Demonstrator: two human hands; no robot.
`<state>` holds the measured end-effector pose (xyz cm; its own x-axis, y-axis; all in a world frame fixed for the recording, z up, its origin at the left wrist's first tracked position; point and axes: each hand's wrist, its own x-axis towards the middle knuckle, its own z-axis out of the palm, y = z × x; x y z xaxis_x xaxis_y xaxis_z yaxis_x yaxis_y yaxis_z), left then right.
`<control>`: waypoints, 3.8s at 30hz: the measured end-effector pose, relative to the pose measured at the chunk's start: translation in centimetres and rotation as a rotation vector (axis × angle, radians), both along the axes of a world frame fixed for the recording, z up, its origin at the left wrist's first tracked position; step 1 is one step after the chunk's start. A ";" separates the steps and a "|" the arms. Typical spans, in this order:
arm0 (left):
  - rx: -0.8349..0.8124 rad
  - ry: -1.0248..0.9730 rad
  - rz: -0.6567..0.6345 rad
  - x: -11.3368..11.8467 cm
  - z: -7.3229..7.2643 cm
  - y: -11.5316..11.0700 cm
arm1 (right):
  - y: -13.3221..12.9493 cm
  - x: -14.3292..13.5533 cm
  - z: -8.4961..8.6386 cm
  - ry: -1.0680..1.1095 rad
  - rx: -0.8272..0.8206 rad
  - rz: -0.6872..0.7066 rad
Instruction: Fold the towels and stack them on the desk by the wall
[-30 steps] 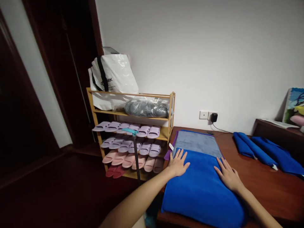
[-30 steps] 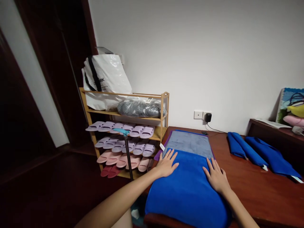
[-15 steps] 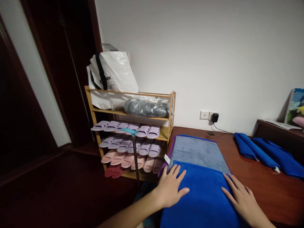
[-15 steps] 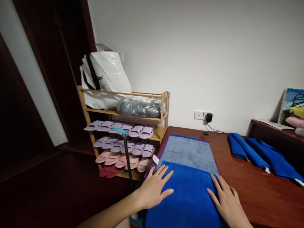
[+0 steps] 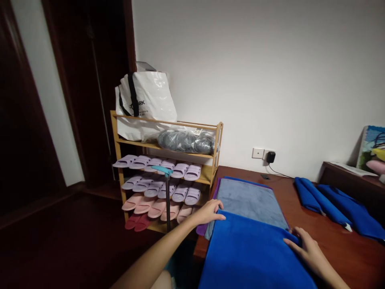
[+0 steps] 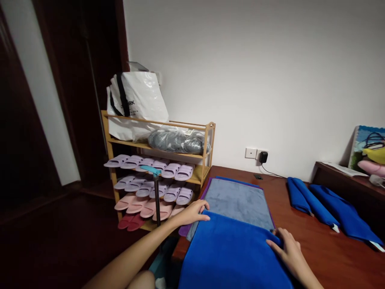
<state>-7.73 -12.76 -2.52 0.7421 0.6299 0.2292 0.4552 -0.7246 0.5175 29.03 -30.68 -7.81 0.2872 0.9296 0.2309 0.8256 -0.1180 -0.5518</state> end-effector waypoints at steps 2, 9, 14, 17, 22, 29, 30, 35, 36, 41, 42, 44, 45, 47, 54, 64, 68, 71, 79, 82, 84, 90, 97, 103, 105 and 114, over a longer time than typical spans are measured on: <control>-0.039 -0.024 -0.012 0.0 -0.1 0.5 | -0.1 0.2 0.1 0.023 0.020 0.025; -0.083 -0.175 -0.083 -1.0 2.5 -0.3 | -1.0 -0.5 1.6 0.230 0.204 0.045; -0.353 -0.499 -0.143 -1.4 5.5 -2.5 | -3.1 -2.3 6.1 0.487 0.466 -0.201; -0.504 -0.748 -0.159 -1.4 7.5 -3.8 | -4.1 -3.0 9.3 0.539 0.442 -0.277; -0.461 -0.800 -0.110 -1.9 10.7 -5.7 | -5.6 -3.0 12.0 0.457 0.533 -0.295; -0.312 -0.823 -0.080 -2.2 14.0 -6.8 | -6.3 -3.1 15.0 0.287 0.659 -0.355; -0.298 -0.834 -0.088 -2.0 14.5 -6.6 | -6.2 -3.4 15.9 0.275 0.676 -0.357; -0.264 -0.962 -0.127 -0.8 17.4 -4.8 | -4.3 -4.2 20.6 0.288 0.741 -0.344; -0.271 -0.995 -0.139 -0.5 18.0 -4.4 | -3.9 -4.2 21.2 0.294 0.750 -0.334; -0.355 -1.113 -0.160 0.3 20.0 -3.4 | -1.2 -3.4 22.9 0.322 0.844 -0.202; -0.377 -1.125 -0.156 0.4 20.1 -3.3 | -0.5 -3.2 23.0 0.329 0.844 -0.182; -0.408 -1.136 -0.143 0.6 20.2 -2.9 | 0.8 -2.9 23.2 0.365 0.818 -0.157; -0.415 -1.135 -0.135 0.7 20.2 -2.6 | 1.4 -2.7 23.3 0.386 0.805 -0.151; -0.415 -1.120 -0.124 0.9 20.2 -1.8 | 2.7 -2.3 23.3 0.424 0.781 -0.138; -0.358 -1.048 -0.029 2.2 19.1 3.2 | 7.3 -0.1 22.2 0.429 0.706 -0.092; -0.294 -0.857 0.223 5.7 12.3 11.4 | 15.2 2.8 15.9 0.375 0.505 -0.031; -0.210 -0.673 0.351 7.4 9.8 14.0 | 18.1 4.8 12.8 0.258 0.395 -0.032; -0.111 -0.499 0.403 8.7 8.0 14.6 | 19.9 5.5 10.3 0.119 0.289 -0.063; 0.020 0.059 0.136 10.7 0.3 12.1 | 21.3 1.1 1.5 -0.264 -0.025 0.040; 0.010 0.189 0.152 10.5 -1.4 12.3 | 21.3 1.2 -0.1 -0.314 -0.146 0.054; 0.023 0.234 0.185 10.3 -1.9 12.5 | 21.3 1.8 -0.4 -0.347 -0.180 0.042; 0.086 0.308 0.281 9.9 -1.6 12.2 | 20.8 2.5 0.3 -0.419 -0.208 -0.047; 0.244 0.301 0.220 10.4 1.4 7.8 | 17.5 -3.0 3.0 -0.567 -0.071 0.019; 0.226 0.230 -0.053 7.7 -0.7 1.4 | 13.8 -6.9 1.4 -0.511 -0.112 0.182; 0.199 0.256 -0.013 7.0 -0.7 0.5 | 12.8 -6.7 1.3 -0.492 -0.114 0.192; 0.155 0.234 -0.099 2.6 0.1 -4.8 | 3.7 -6.3 0.9 -0.471 -0.132 0.214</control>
